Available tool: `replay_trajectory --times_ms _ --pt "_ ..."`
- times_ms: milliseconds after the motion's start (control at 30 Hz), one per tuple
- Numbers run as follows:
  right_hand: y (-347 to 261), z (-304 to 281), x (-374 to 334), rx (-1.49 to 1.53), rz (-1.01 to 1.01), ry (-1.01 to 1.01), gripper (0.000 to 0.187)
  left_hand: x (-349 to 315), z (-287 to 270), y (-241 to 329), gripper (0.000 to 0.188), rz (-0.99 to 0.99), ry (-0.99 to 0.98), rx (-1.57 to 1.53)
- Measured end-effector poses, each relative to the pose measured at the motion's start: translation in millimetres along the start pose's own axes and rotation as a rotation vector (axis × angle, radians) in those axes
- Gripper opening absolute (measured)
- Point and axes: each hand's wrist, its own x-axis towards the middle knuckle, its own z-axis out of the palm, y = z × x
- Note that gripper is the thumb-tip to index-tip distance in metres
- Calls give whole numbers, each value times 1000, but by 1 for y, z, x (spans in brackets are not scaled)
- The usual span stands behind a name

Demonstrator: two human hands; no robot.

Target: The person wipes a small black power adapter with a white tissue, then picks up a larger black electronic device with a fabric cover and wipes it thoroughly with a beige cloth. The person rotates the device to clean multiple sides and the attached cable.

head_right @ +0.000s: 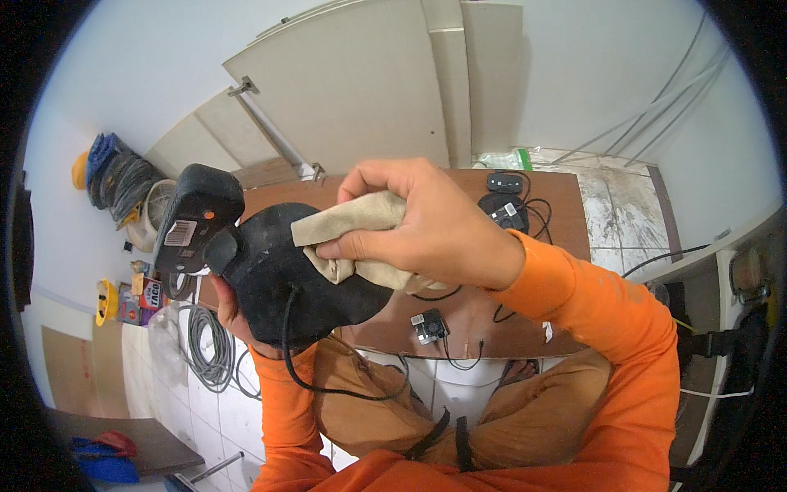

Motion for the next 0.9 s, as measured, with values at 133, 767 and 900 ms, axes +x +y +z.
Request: replay_trajectory --times_ms 133,767,900 --pt "15 1 -3 110 9 -9 22 -3 3 -1 59 34 -160 -105" --pt "-17 -25 -5 49 -235 37 33 11 15 -6 69 23 -176 -293" --pt "-10 -19 -2 -3 -326 2 46 6 6 -5 68 38 -25 -128"
